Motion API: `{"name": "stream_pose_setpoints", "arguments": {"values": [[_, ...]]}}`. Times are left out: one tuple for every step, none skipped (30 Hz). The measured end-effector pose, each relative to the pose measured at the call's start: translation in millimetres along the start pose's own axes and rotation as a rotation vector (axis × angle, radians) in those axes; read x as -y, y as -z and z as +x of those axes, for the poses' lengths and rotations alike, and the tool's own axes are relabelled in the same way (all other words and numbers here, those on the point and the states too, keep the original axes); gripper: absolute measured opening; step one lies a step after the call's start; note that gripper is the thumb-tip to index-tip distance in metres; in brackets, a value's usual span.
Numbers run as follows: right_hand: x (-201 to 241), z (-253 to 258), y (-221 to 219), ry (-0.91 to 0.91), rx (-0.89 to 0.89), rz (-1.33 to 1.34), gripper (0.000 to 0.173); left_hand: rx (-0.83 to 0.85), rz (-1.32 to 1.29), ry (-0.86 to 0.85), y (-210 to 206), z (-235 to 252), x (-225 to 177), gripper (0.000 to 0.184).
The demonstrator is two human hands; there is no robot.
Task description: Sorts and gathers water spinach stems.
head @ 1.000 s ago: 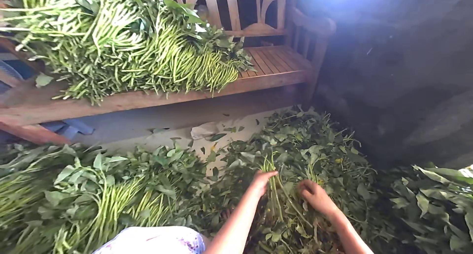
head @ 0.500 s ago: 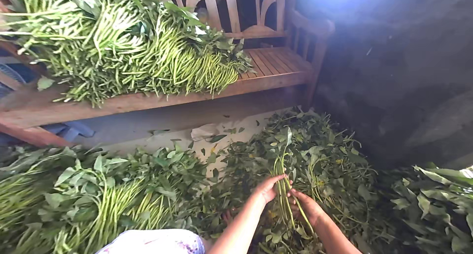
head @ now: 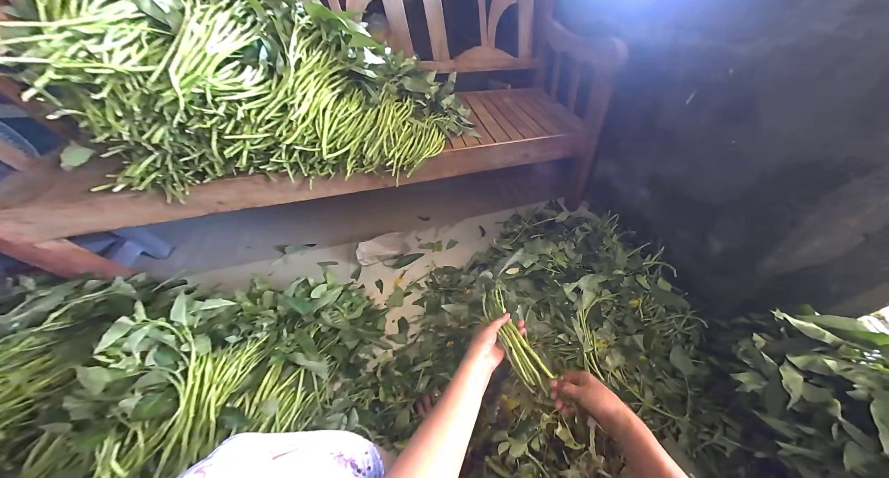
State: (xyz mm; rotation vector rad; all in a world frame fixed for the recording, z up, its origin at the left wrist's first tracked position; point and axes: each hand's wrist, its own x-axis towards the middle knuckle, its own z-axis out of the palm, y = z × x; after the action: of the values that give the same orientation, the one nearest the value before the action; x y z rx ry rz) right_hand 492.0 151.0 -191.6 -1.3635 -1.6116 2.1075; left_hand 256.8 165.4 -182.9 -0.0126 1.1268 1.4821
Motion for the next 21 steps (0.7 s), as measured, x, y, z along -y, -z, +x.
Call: {"name": "stream_pose_setpoints", "arguments": {"values": [[-1.1, 1.1, 0.5, 0.008, 0.000, -0.117, 0.029, -0.013, 0.004, -0.020, 1.1, 1.6, -1.4, 0.031], [-0.9, 1.9, -0.7, 0.010, -0.011, -0.288, 0.032, -0.026, 0.014, -0.039, 2.1, 2.8, -2.2, 0.032], [0.4, 2.2, -3.4, -0.004, -0.032, -0.482, 0.037, -0.033, 0.025, -0.056, 2.6, 3.7, -2.8, 0.031], [2.4, 2.3, -6.8, -0.031, -0.047, -0.665, 0.041, -0.038, 0.037, -0.073, 2.4, 4.6, -3.3, 0.031], [6.2, 1.1, -11.1, -0.070, -0.058, -0.802, 0.042, -0.043, 0.048, -0.092, 2.4, 5.5, -4.2, 0.030], [9.6, -0.8, -15.4, -0.091, -0.079, -0.876, 0.042, -0.047, 0.059, -0.108, 3.5, 6.4, -5.3, 0.031], [14.0, -3.5, -19.2, -0.098, -0.107, -0.913, 0.042, -0.056, 0.065, -0.119, 5.2, 7.6, -6.5, 0.031], [19.9, -6.5, -22.3, -0.097, -0.140, -0.942, 0.042, -0.078, 0.064, -0.124, 7.3, 9.2, -8.1, 0.032], [25.5, -9.8, -25.3, -0.068, -0.182, -0.964, 0.042, -0.117, 0.059, -0.121, 10.0, 11.3, -10.0, 0.032], [29.4, -12.9, -27.9, 0.005, -0.228, -0.974, 0.042, -0.163, 0.048, -0.105, 13.2, 13.0, -11.7, 0.033], [31.1, -15.9, -30.2, 0.127, -0.282, -0.966, 0.041, -0.204, 0.026, -0.077, 16.3, 14.5, -12.8, 0.034], [30.3, -18.2, -33.2, 0.295, -0.350, -0.940, 0.038, -0.230, -0.003, -0.032, 19.5, 15.1, -13.2, 0.034], [27.6, -18.4, -37.3, 0.487, -0.422, -0.899, 0.036, -0.240, -0.030, 0.021, 21.4, 14.1, -13.0, 0.033], [25.2, -16.4, -41.7, 0.674, -0.485, -0.847, 0.032, -0.244, -0.041, 0.070, 21.3, 11.7, -12.9, 0.031], [24.2, -13.4, -46.1, 0.827, -0.527, -0.788, 0.029, -0.239, -0.048, 0.113, 19.8, 8.0, -12.8, 0.029], [25.3, -11.8, -49.5, 0.927, -0.545, -0.737, 0.027, -0.231, -0.043, 0.146, 18.1, 4.7, -12.6, 0.026], [28.4, -12.5, -51.2, 0.963, -0.529, -0.714, 0.026, -0.222, -0.018, 0.158, 16.8, 3.0, -12.3, 0.026], [32.8, -16.4, -50.6, 0.914, -0.468, -0.728, 0.027, -0.216, 0.026, 0.144, 15.9, 2.8, -11.5, 0.027], [38.5, -23.3, -48.1, 0.762, -0.348, -0.786, 0.028, -0.215, 0.075, 0.105, 16.4, 4.6, -9.8, 0.031], [46.5, -29.8, -44.7, 0.511, -0.174, -0.897, 0.030, -0.220, 0.131, 0.052, 17.7, 7.0, -8.4, 0.036], [52.5, -30.9, -44.2, 0.237, -0.016, -1.054, 0.033, -0.226, 0.190, -0.004, 18.6, 9.2, -7.5, 0.040]]}}
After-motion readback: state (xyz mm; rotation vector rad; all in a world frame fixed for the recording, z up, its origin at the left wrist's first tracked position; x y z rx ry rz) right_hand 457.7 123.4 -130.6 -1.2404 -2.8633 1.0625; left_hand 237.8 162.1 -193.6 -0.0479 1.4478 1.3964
